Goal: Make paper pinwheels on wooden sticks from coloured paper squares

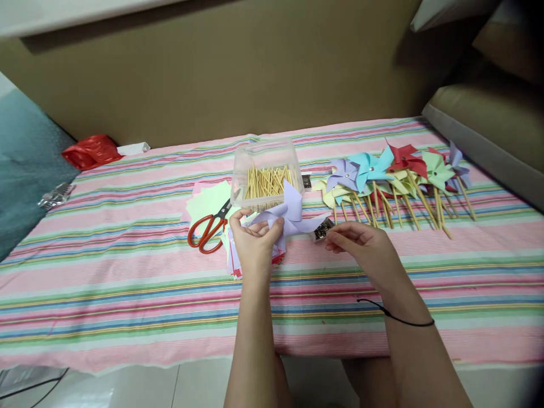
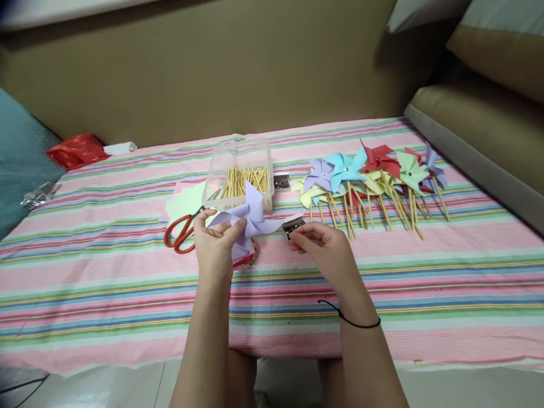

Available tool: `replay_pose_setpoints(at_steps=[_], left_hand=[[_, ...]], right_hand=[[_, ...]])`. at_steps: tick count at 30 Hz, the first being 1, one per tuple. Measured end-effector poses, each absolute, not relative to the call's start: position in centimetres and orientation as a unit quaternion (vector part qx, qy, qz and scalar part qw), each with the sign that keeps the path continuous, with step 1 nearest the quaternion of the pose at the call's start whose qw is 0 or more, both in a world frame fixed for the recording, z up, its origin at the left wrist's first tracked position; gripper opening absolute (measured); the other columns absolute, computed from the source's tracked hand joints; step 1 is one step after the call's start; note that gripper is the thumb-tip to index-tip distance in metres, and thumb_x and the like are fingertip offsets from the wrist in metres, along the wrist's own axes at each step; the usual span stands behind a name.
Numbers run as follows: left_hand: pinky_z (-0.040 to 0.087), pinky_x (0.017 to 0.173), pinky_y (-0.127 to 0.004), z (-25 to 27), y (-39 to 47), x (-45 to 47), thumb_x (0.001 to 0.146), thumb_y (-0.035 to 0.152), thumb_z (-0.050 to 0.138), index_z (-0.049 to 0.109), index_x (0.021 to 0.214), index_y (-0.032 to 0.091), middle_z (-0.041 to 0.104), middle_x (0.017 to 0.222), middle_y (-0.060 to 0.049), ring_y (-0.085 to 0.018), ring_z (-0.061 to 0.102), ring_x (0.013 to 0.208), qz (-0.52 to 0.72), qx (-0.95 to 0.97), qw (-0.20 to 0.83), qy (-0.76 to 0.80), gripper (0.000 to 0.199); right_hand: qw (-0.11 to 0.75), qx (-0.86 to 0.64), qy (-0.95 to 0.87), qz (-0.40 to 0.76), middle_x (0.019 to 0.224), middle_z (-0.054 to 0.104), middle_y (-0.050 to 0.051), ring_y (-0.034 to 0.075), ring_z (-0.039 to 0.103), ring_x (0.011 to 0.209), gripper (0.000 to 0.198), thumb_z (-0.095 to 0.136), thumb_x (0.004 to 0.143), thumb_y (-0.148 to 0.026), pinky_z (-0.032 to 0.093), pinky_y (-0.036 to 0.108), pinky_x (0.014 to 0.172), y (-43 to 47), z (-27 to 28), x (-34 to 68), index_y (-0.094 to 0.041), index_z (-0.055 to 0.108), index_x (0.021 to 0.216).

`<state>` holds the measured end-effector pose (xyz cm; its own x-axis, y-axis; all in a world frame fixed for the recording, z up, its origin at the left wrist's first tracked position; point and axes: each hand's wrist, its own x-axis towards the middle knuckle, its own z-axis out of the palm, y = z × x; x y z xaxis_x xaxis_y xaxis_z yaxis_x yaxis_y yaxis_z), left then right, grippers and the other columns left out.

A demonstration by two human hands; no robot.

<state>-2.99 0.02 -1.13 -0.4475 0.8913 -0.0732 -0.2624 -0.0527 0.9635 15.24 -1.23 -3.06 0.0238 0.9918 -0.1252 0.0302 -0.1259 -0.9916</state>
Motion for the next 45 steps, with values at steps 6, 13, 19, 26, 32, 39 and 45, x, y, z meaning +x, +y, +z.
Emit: replay_pose_setpoints(at_steps=[6,13,19,26,32,39,45], left_hand=[[0.05,0.056,-0.023,-0.9,0.0,-3.0,0.055,0.019,0.081,0.037,0.102,0.024,0.064,0.061,0.005,-0.018,0.069,0.059,0.659,0.292,0.437,0.538,0.064],[0.049,0.054,-0.022,-0.9,-0.1,-2.8,0.057,0.019,0.081,0.036,0.102,0.024,0.064,0.06,0.006,-0.016,0.067,0.055,0.655,0.3,0.443,0.533,0.064],[0.047,0.053,-0.021,-1.1,-0.2,-2.8,0.059,0.018,0.079,0.035,0.101,0.024,0.063,0.058,0.007,-0.014,0.065,0.052,0.653,0.318,0.438,0.53,0.062],[0.04,0.048,-0.016,-1.1,-0.2,-2.5,0.059,0.015,0.078,0.034,0.1,0.025,0.055,0.055,0.012,-0.008,0.055,0.043,0.646,0.352,0.444,0.512,0.061],[0.04,0.047,-0.016,-1.0,-0.4,-1.7,0.063,0.013,0.074,0.032,0.099,0.025,0.055,0.054,0.012,-0.008,0.055,0.042,0.611,0.404,0.471,0.491,0.056],[0.049,0.055,-0.022,-0.9,-0.4,-1.5,0.06,0.014,0.076,0.034,0.1,0.026,0.061,0.063,0.008,-0.014,0.066,0.053,0.618,0.393,0.486,0.477,0.059],[0.052,0.056,-0.023,-0.7,-0.5,-1.5,0.058,0.012,0.078,0.036,0.099,0.026,0.064,0.065,0.004,-0.015,0.068,0.056,0.629,0.372,0.503,0.461,0.06]], right_hand=[[0.473,-0.555,-0.453,0.513,0.08,0.076,0.006,0.018,0.071,0.077,0.023,0.079,0.07,-0.039,0.057,0.03,0.074,-1.4,-2.7,15.0,-0.019,0.074,0.079],[0.527,-0.547,-0.401,0.512,0.068,0.074,0.004,0.018,0.071,0.064,0.032,0.084,0.062,-0.04,0.059,0.029,0.061,-1.2,-2.3,14.6,-0.02,0.065,0.077],[0.571,-0.534,-0.417,0.463,0.064,0.072,0.002,0.014,0.066,0.053,0.017,0.079,0.072,-0.034,0.056,0.026,0.052,-1.4,-2.4,14.7,-0.02,0.07,0.074],[0.636,-0.485,-0.451,0.396,0.077,0.075,0.002,0.016,0.071,0.064,0.006,0.074,0.077,-0.024,0.06,0.03,0.061,-2.0,-1.1,13.3,-0.022,0.074,0.083],[0.592,-0.481,-0.523,0.38,0.079,0.074,0.001,0.017,0.069,0.074,0.005,0.069,0.08,-0.021,0.057,0.03,0.067,-2.2,-1.1,10.9,-0.023,0.074,0.078],[0.531,-0.55,-0.588,0.263,0.074,0.07,0.0,0.015,0.059,0.062,0.008,0.066,0.084,-0.024,0.051,0.029,0.062,-2.4,-1.6,10.8,-0.024,0.072,0.078],[0.572,-0.503,-0.613,0.208,0.086,0.06,0.002,0.016,0.058,0.079,0.009,0.067,0.083,-0.018,0.049,0.029,0.067,-2.0,-1.7,10.8,-0.024,0.071,0.077]])
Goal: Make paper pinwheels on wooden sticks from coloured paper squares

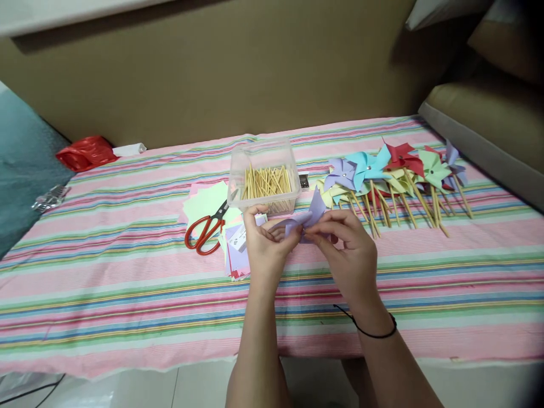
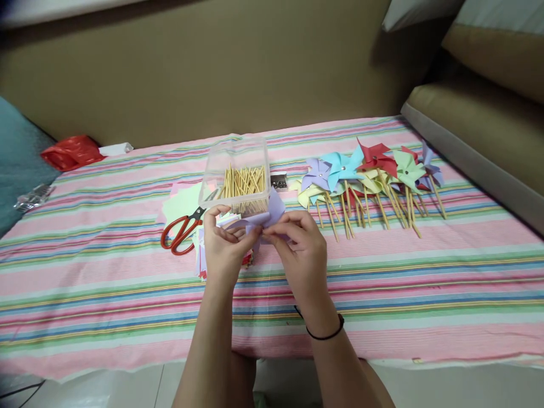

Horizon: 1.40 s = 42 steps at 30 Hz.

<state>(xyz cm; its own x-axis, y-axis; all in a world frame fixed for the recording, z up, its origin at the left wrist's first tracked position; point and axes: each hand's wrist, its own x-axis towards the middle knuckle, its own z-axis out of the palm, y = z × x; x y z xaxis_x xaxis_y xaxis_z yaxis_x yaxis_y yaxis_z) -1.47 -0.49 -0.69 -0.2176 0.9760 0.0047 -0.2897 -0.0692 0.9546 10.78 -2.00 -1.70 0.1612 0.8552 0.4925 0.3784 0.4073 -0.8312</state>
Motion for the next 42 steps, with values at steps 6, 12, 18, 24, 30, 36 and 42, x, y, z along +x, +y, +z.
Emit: replay_pose_setpoints(at_steps=[6,12,18,24,30,36,42], left_hand=[[0.054,0.058,-0.025,-0.6,-0.68,-1.28,0.059,0.01,0.077,0.037,0.099,0.026,0.067,0.07,0.003,-0.017,0.07,0.06,0.632,0.378,0.505,0.45,0.059],[0.054,0.062,-0.025,-0.54,-0.74,-1.31,0.06,0.009,0.076,0.037,0.099,0.026,0.069,0.07,0.002,-0.017,0.071,0.064,0.637,0.388,0.497,0.443,0.058],[0.054,0.062,-0.026,-0.74,-0.64,-1.39,0.059,0.011,0.075,0.034,0.098,0.026,0.071,0.07,0.004,-0.017,0.072,0.064,0.63,0.413,0.487,0.443,0.059],[0.055,0.064,-0.026,-0.91,-0.61,-1.47,0.062,0.012,0.075,0.033,0.098,0.027,0.074,0.075,0.002,-0.019,0.073,0.069,0.62,0.431,0.48,0.447,0.057],[0.055,0.064,-0.024,-0.94,-0.78,-1.44,0.064,0.009,0.074,0.033,0.1,0.026,0.073,0.074,0.003,-0.016,0.073,0.071,0.616,0.446,0.476,0.443,0.057],[0.053,0.057,-0.021,-0.68,-0.96,-1.41,0.064,0.007,0.072,0.033,0.1,0.027,0.072,0.073,0.006,-0.013,0.07,0.061,0.604,0.444,0.498,0.437,0.056],[0.052,0.059,-0.02,-0.82,-0.89,-1.24,0.063,0.009,0.074,0.035,0.103,0.026,0.072,0.073,0.005,-0.012,0.069,0.062,0.615,0.424,0.497,0.441,0.058]], right_hand=[[0.587,-0.504,-0.593,0.221,0.087,0.052,0.001,0.016,0.055,0.082,0.009,0.07,0.08,-0.016,0.05,0.029,0.069,-1.82,-1.72,10.79,-0.025,0.072,0.077],[0.581,-0.51,-0.591,0.23,0.086,0.051,0.001,0.015,0.055,0.082,0.01,0.069,0.08,-0.015,0.05,0.029,0.071,-1.9,-1.47,10.75,-0.024,0.071,0.076],[0.582,-0.515,-0.587,0.227,0.087,0.052,0.001,0.016,0.057,0.083,0.008,0.07,0.079,-0.016,0.051,0.031,0.074,-1.89,-1.55,10.72,-0.023,0.071,0.075],[0.595,-0.521,-0.571,0.222,0.105,0.056,0.005,0.02,0.059,0.103,0.006,0.071,0.078,-0.017,0.049,0.037,0.091,-1.85,-1.93,10.83,-0.022,0.07,0.075],[0.602,-0.486,-0.566,0.286,0.091,0.065,0.003,0.019,0.062,0.091,0.009,0.067,0.08,-0.015,0.049,0.035,0.081,-1.87,-1.99,10.75,-0.022,0.068,0.075],[0.613,-0.483,-0.538,0.318,0.074,0.063,0.0,0.014,0.057,0.069,0.01,0.066,0.081,-0.013,0.044,0.029,0.064,-2.06,-2.04,10.72,-0.02,0.066,0.074],[0.631,-0.479,-0.521,0.318,0.075,0.065,-0.002,0.013,0.059,0.07,0.01,0.068,0.079,-0.013,0.048,0.028,0.065,-1.93,-1.92,10.46,-0.022,0.064,0.077]])
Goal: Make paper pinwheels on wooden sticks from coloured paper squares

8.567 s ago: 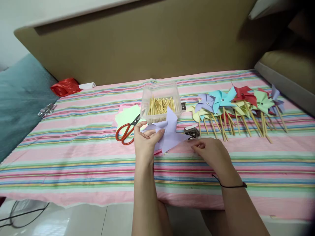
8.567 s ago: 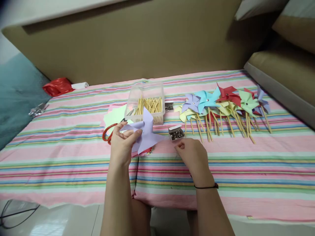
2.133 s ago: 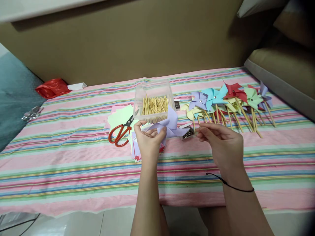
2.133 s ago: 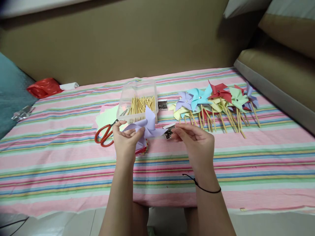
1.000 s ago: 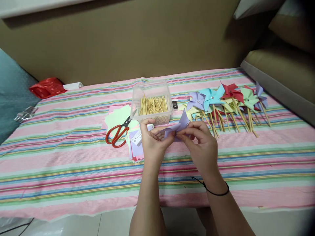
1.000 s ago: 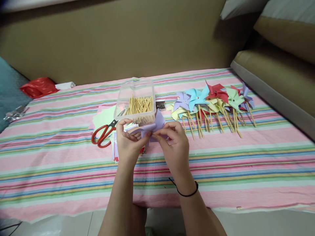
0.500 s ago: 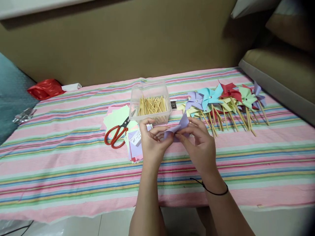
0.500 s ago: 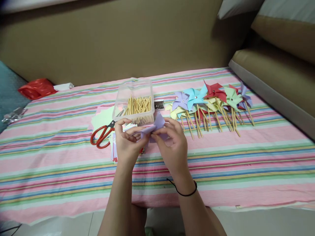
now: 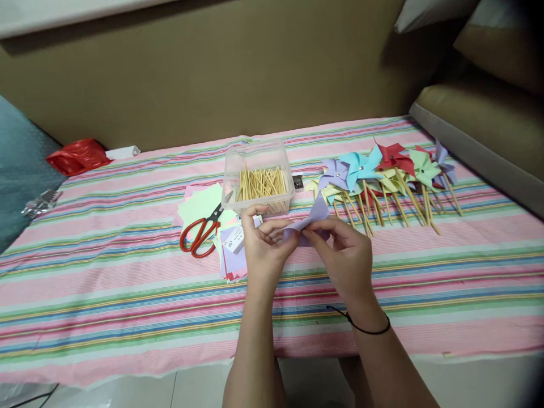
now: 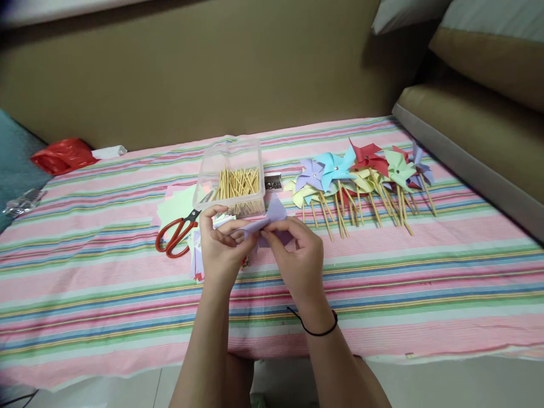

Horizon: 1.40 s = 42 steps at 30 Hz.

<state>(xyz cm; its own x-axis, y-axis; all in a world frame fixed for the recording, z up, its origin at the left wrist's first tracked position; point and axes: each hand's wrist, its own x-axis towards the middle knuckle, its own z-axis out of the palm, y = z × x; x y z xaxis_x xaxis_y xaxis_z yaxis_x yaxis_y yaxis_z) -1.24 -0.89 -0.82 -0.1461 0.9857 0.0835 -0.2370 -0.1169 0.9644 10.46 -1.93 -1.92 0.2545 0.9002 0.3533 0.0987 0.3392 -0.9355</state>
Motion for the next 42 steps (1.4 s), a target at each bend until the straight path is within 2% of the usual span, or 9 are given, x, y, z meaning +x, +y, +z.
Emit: replay_pose_setpoints(at_steps=[3,6,11,15,19,26,30,36,42], left_hand=[[0.053,0.06,-0.02,-1.0,-0.6,-1.2,0.063,0.01,0.075,0.035,0.104,0.026,0.071,0.072,0.005,-0.012,0.069,0.062,0.622,0.416,0.498,0.439,0.06],[0.052,0.058,-0.02,-1.2,-0.4,-1.3,0.062,0.012,0.076,0.035,0.104,0.026,0.07,0.073,0.004,-0.012,0.068,0.061,0.613,0.42,0.506,0.439,0.061],[0.051,0.059,-0.021,-1.2,-0.3,-1.5,0.062,0.015,0.079,0.037,0.109,0.026,0.068,0.074,0.004,-0.012,0.067,0.061,0.591,0.432,0.523,0.436,0.064],[0.051,0.06,-0.021,-0.9,-0.4,-1.6,0.062,0.019,0.079,0.039,0.111,0.025,0.067,0.073,0.004,-0.012,0.066,0.063,0.579,0.425,0.541,0.437,0.063],[0.049,0.058,-0.021,-0.6,-0.5,-1.9,0.065,0.024,0.079,0.039,0.11,0.024,0.067,0.07,0.006,-0.011,0.065,0.06,0.558,0.408,0.571,0.443,0.06],[0.048,0.058,-0.021,-0.8,-0.6,-1.8,0.062,0.02,0.081,0.04,0.11,0.023,0.07,0.073,0.004,-0.01,0.064,0.06,0.539,0.421,0.581,0.44,0.063],[0.047,0.056,-0.02,-1.0,-0.6,-1.6,0.061,0.019,0.081,0.042,0.109,0.023,0.069,0.07,0.005,-0.011,0.064,0.059,0.539,0.423,0.581,0.439,0.063],[0.048,0.057,-0.022,-1.1,-0.5,-1.7,0.062,0.022,0.081,0.041,0.11,0.023,0.07,0.07,0.004,-0.013,0.066,0.061,0.549,0.403,0.561,0.471,0.063],[0.048,0.062,-0.024,-1.3,-0.6,-1.6,0.062,0.022,0.08,0.041,0.113,0.021,0.07,0.073,0.003,-0.014,0.066,0.066,0.55,0.406,0.556,0.473,0.064]], right_hand=[[0.662,-0.46,-0.463,0.368,0.078,0.067,-0.004,0.014,0.064,0.072,0.031,0.074,0.072,-0.014,0.052,0.029,0.068,-1.8,-1.8,10.3,-0.026,0.053,0.092],[0.65,-0.458,-0.429,0.429,0.077,0.07,-0.005,0.017,0.067,0.072,0.048,0.076,0.069,-0.017,0.056,0.032,0.069,-1.7,-1.8,10.4,-0.028,0.044,0.103],[0.607,-0.498,-0.42,0.454,0.081,0.073,-0.001,0.02,0.07,0.074,0.06,0.081,0.064,-0.024,0.057,0.036,0.069,-1.5,-2.0,11.1,-0.028,0.045,0.112],[0.59,-0.49,-0.417,0.488,0.087,0.074,0.001,0.021,0.071,0.079,0.06,0.081,0.065,-0.028,0.059,0.038,0.071,-1.4,-2.2,11.5,-0.028,0.045,0.114],[0.602,-0.475,-0.399,0.503,0.08,0.073,-0.002,0.019,0.071,0.074,0.057,0.08,0.068,-0.029,0.059,0.035,0.069,-1.4,-2.3,11.6,-0.028,0.044,0.112],[0.614,-0.485,-0.368,0.503,0.074,0.072,-0.004,0.018,0.071,0.07,0.055,0.082,0.065,-0.032,0.058,0.032,0.063,-1.3,-2.5,11.4,-0.026,0.043,0.103],[0.602,-0.485,-0.355,0.526,0.077,0.074,-0.002,0.021,0.073,0.073,0.056,0.082,0.063,-0.035,0.059,0.034,0.064,-1.4,-2.4,11.4,-0.027,0.041,0.101],[0.583,-0.485,-0.345,0.552,0.08,0.076,0.0,0.021,0.073,0.077,0.06,0.084,0.061,-0.034,0.058,0.034,0.067,-1.3,-2.1,11.7,-0.026,0.046,0.106],[0.567,-0.504,-0.364,0.54,0.08,0.075,0.001,0.022,0.072,0.072,0.065,0.085,0.059,-0.036,0.056,0.032,0.06,-1.3,-2.4,11.5,-0.026,0.048,0.111]])
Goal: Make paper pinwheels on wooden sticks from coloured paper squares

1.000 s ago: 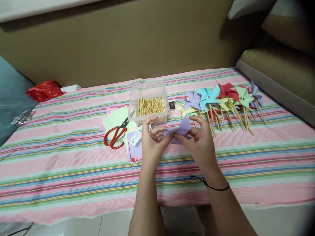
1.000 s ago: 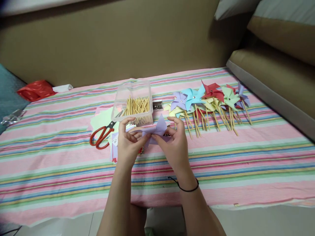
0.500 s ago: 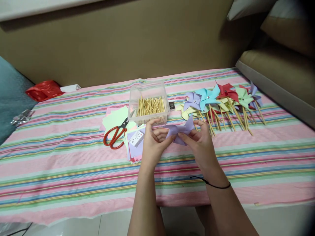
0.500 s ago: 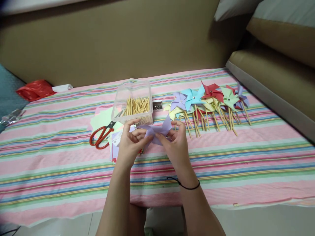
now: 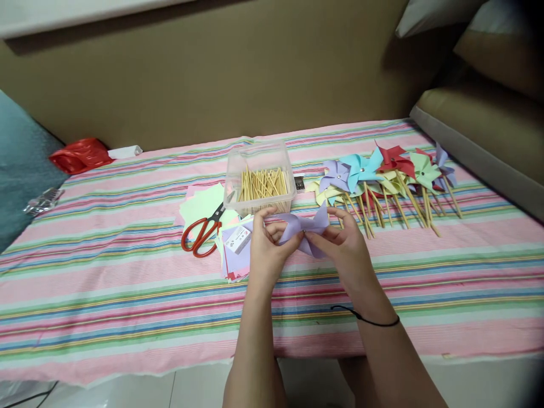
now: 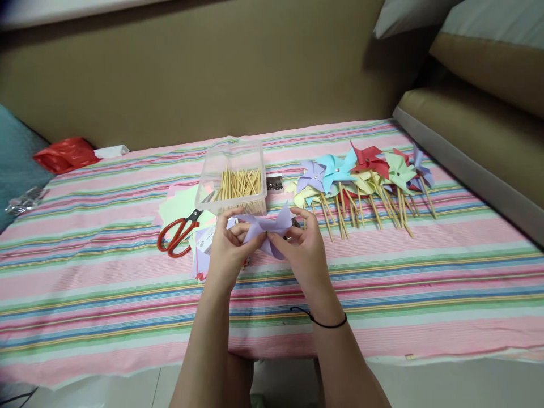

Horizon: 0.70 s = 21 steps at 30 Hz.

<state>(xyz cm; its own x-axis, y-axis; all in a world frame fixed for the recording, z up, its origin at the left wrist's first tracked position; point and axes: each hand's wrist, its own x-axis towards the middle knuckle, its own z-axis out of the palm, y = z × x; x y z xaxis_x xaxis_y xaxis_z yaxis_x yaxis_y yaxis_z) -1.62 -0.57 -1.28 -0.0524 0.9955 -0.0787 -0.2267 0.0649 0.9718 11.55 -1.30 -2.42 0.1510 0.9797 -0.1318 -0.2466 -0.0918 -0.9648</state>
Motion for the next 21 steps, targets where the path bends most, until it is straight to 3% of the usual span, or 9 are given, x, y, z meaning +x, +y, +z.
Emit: replay_pose_setpoints(at_steps=[3,8,10,15,18,21], left_hand=[[0.048,0.063,-0.024,-1.4,-0.5,-1.6,0.063,0.022,0.079,0.041,0.113,0.022,0.07,0.074,0.003,-0.015,0.067,0.069,0.555,0.407,0.548,0.475,0.062],[0.046,0.061,-0.023,-1.5,-0.8,-2.1,0.067,0.017,0.074,0.041,0.113,0.023,0.068,0.07,0.004,-0.013,0.063,0.064,0.507,0.467,0.521,0.503,0.057],[0.044,0.058,-0.022,-1.6,-1.0,-2.3,0.067,0.015,0.072,0.043,0.113,0.024,0.067,0.068,0.005,-0.013,0.061,0.06,0.47,0.506,0.513,0.51,0.055],[0.04,0.056,-0.021,-1.8,-1.0,-2.3,0.066,0.01,0.067,0.054,0.095,0.021,0.065,0.065,0.004,-0.013,0.058,0.061,0.429,0.569,0.492,0.5,0.034],[0.041,0.057,-0.022,-1.8,-0.9,-2.1,0.066,0.011,0.067,0.057,0.076,0.019,0.063,0.066,0.002,-0.013,0.058,0.062,0.421,0.588,0.476,0.5,0.016],[0.041,0.055,-0.023,-1.8,-0.9,-2.0,0.067,0.013,0.068,0.06,0.071,0.019,0.062,0.063,0.001,-0.013,0.057,0.059,0.41,0.596,0.471,0.504,0.011]], right_hand=[[0.565,-0.511,-0.368,0.533,0.083,0.074,0.002,0.022,0.071,0.075,0.065,0.084,0.06,-0.037,0.056,0.034,0.064,-1.2,-2.6,11.5,-0.025,0.048,0.112],[0.587,-0.533,-0.445,0.416,0.113,0.069,0.008,0.024,0.063,0.109,0.057,0.078,0.068,-0.039,0.054,0.039,0.082,-1.1,-2.4,12.2,-0.025,0.049,0.115],[0.574,-0.534,-0.495,0.376,0.115,0.067,0.008,0.024,0.06,0.114,0.052,0.077,0.07,-0.035,0.053,0.039,0.086,-1.2,-2.1,12.5,-0.026,0.053,0.115],[0.543,-0.554,-0.5,0.384,0.078,0.069,-0.001,0.019,0.067,0.08,0.042,0.073,0.075,-0.033,0.052,0.036,0.075,-1.4,-1.9,12.2,-0.024,0.057,0.113],[0.551,-0.586,-0.471,0.363,0.072,0.067,-0.002,0.019,0.066,0.074,0.042,0.075,0.073,-0.034,0.05,0.034,0.072,-1.4,-2.1,11.9,-0.023,0.057,0.11],[0.559,-0.584,-0.46,0.368,0.07,0.066,-0.003,0.017,0.065,0.069,0.043,0.074,0.073,-0.034,0.05,0.033,0.07,-1.3,-2.1,11.8,-0.023,0.054,0.11]])
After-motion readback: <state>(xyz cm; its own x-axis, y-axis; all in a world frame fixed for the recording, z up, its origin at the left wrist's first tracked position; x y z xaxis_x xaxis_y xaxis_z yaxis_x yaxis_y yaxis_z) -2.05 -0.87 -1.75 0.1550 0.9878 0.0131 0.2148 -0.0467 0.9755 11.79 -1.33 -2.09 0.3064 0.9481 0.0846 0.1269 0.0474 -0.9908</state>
